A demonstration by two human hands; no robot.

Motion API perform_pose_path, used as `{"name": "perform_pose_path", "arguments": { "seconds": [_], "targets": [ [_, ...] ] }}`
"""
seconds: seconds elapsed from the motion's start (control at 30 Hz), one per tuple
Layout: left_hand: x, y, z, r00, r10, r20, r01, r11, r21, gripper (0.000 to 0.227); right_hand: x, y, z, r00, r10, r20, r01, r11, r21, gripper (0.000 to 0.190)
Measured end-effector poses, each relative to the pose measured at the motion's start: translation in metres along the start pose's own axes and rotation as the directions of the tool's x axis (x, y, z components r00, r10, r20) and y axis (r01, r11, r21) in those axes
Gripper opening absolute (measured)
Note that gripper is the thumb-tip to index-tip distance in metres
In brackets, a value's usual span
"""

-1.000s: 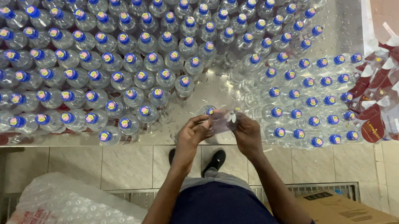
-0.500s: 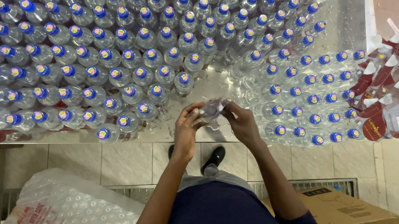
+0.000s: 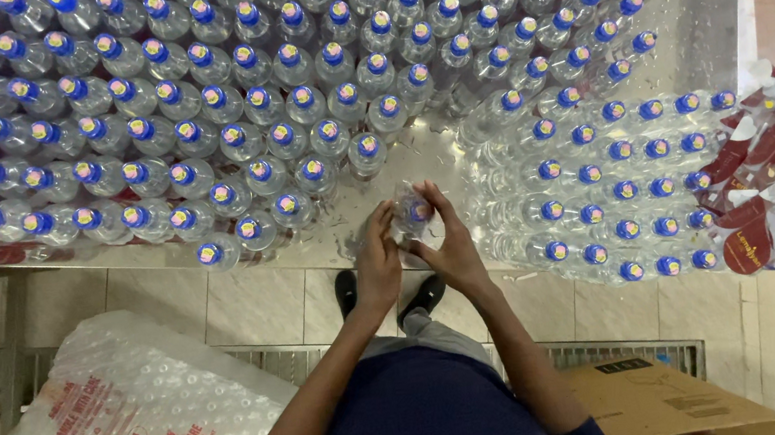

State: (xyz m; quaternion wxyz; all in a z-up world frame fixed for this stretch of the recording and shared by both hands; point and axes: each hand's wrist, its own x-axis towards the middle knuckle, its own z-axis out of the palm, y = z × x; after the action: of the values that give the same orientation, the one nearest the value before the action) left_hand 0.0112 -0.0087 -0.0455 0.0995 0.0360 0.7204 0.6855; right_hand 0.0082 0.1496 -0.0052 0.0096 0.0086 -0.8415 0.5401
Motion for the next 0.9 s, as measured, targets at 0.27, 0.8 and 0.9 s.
{"name": "perform_pose_path", "arguments": {
  "seconds": [0.27,0.8,0.9],
  "targets": [
    [0.006,0.022,-0.016,0.996,-0.039,0.083,0.032,0.996,0.079,0.066,-0.001,0.066,0.031,0.973,0.155,-0.171,-0.153,0.988,0.025,0.099],
    [0.050,-0.009,-0.001,0.929,0.307,0.206,-0.356,0.896,0.267,0.054,0.002,0.118,0.074,0.958,0.209,-0.197,-0.229,0.970,-0.083,0.061],
    [0.051,-0.011,-0.002,0.928,0.317,0.194,-0.364,0.883,0.298,0.053,0.003,0.111,0.074,0.961,0.164,-0.224,-0.190,0.977,-0.101,0.060]
  ]
}}
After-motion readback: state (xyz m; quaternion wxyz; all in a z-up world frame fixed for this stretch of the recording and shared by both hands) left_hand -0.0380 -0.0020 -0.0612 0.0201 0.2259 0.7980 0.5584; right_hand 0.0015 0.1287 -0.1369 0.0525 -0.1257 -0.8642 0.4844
